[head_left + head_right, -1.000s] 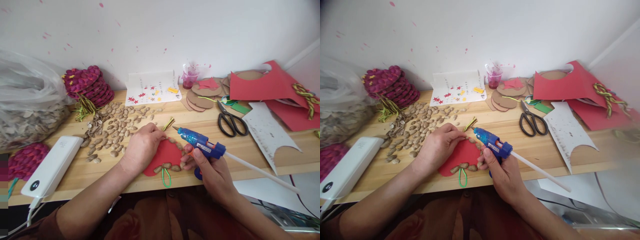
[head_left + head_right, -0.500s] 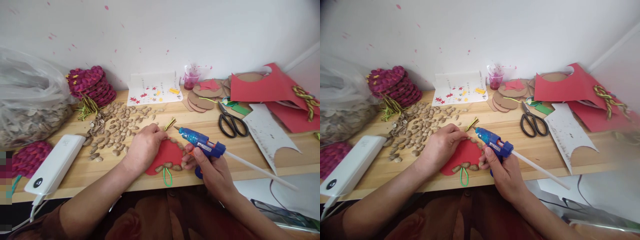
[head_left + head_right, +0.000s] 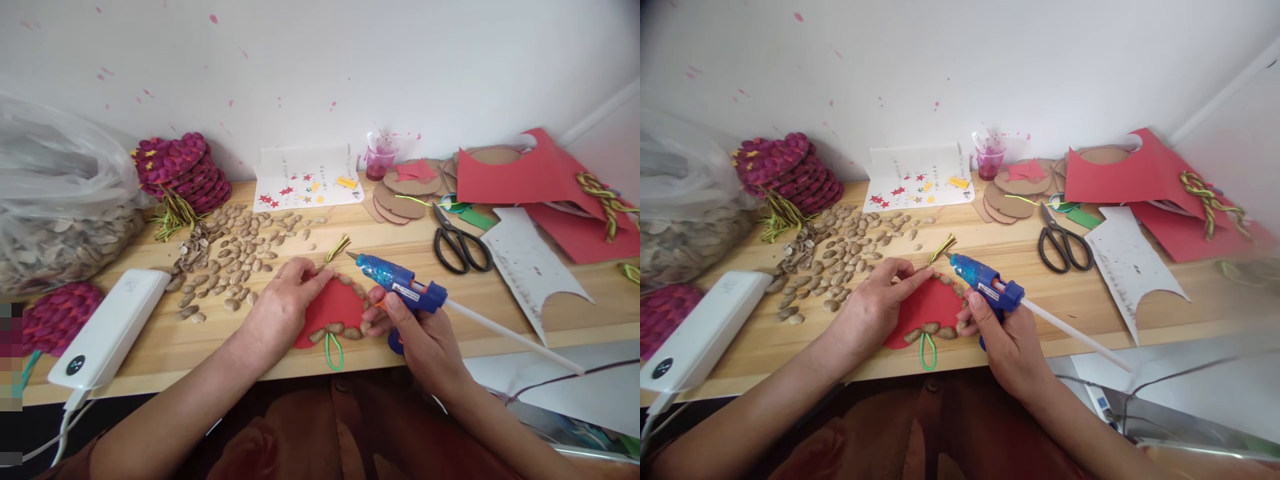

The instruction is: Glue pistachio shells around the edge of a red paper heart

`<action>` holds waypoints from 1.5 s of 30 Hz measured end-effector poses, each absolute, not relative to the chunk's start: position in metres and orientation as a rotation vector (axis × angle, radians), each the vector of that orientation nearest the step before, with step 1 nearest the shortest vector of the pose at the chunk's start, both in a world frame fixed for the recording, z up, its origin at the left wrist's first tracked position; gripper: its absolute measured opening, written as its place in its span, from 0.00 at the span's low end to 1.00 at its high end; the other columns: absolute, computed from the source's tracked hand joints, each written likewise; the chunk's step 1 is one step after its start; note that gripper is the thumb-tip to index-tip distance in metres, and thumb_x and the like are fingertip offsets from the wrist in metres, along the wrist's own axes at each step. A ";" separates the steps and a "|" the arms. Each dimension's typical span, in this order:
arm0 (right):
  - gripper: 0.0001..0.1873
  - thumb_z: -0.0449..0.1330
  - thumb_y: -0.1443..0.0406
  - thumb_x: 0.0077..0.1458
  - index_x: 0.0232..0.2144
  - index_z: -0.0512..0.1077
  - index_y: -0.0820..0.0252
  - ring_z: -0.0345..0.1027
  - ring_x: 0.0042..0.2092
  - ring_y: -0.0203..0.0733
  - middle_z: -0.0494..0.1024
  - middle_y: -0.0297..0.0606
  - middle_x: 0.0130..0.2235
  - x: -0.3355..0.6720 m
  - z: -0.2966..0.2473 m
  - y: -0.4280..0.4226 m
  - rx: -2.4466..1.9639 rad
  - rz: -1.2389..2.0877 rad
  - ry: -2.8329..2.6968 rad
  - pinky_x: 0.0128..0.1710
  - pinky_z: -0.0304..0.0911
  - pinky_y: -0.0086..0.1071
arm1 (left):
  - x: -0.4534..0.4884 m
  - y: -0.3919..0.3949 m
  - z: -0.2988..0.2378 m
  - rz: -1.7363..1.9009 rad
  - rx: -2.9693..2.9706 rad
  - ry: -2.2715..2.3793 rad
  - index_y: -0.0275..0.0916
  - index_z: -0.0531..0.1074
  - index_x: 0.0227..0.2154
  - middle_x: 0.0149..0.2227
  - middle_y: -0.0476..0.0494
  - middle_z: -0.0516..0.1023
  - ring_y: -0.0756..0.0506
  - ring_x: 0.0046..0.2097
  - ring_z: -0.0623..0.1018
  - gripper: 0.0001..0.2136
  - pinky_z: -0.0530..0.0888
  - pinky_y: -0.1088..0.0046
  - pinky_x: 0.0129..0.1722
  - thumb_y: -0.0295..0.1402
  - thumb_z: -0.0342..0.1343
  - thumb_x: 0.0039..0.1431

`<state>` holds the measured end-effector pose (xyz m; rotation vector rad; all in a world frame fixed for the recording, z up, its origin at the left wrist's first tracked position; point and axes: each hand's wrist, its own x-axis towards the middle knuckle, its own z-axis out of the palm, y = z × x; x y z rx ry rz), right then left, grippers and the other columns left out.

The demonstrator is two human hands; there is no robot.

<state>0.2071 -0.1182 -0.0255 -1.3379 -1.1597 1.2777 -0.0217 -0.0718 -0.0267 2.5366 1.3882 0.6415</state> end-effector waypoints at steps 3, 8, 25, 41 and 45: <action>0.19 0.60 0.49 0.64 0.41 0.76 0.59 0.79 0.30 0.41 0.82 0.37 0.32 0.207 -0.026 -0.118 -1.323 1.280 -1.148 0.32 0.77 0.33 | -0.022 -0.072 -0.028 0.614 2.528 1.410 0.45 0.73 0.57 0.47 0.42 0.73 0.46 0.46 0.75 0.22 0.77 0.69 0.45 0.23 0.40 0.69; 0.18 0.60 0.50 0.64 0.41 0.76 0.58 0.79 0.30 0.41 0.82 0.37 0.32 0.207 -0.027 -0.118 -1.306 1.296 -1.128 0.31 0.77 0.32 | -0.021 -0.074 -0.028 0.577 2.536 1.393 0.47 0.72 0.58 0.48 0.42 0.72 0.45 0.47 0.74 0.22 0.77 0.67 0.47 0.25 0.41 0.70; 0.18 0.63 0.50 0.61 0.36 0.75 0.59 0.75 0.26 0.38 0.80 0.40 0.36 0.209 -0.017 -0.114 -1.201 1.374 -0.964 0.23 0.72 0.30 | -0.016 -0.073 -0.024 0.501 2.667 1.370 0.42 0.71 0.58 0.47 0.40 0.70 0.43 0.46 0.72 0.20 0.77 0.64 0.48 0.24 0.44 0.68; 0.16 0.60 0.51 0.63 0.35 0.76 0.56 0.79 0.34 0.43 0.79 0.41 0.39 0.208 0.019 -0.116 -1.039 1.510 -0.882 0.16 0.65 0.26 | -0.014 -0.075 -0.022 0.407 2.681 1.417 0.40 0.71 0.58 0.48 0.38 0.69 0.40 0.48 0.71 0.19 0.77 0.62 0.47 0.24 0.47 0.67; 0.17 0.60 0.49 0.61 0.34 0.74 0.57 0.79 0.35 0.44 0.79 0.43 0.41 0.205 0.017 -0.116 -1.058 1.528 -0.850 0.16 0.65 0.26 | -0.011 -0.076 -0.018 0.319 2.674 1.417 0.39 0.70 0.59 0.48 0.36 0.68 0.39 0.50 0.70 0.19 0.77 0.61 0.46 0.25 0.49 0.67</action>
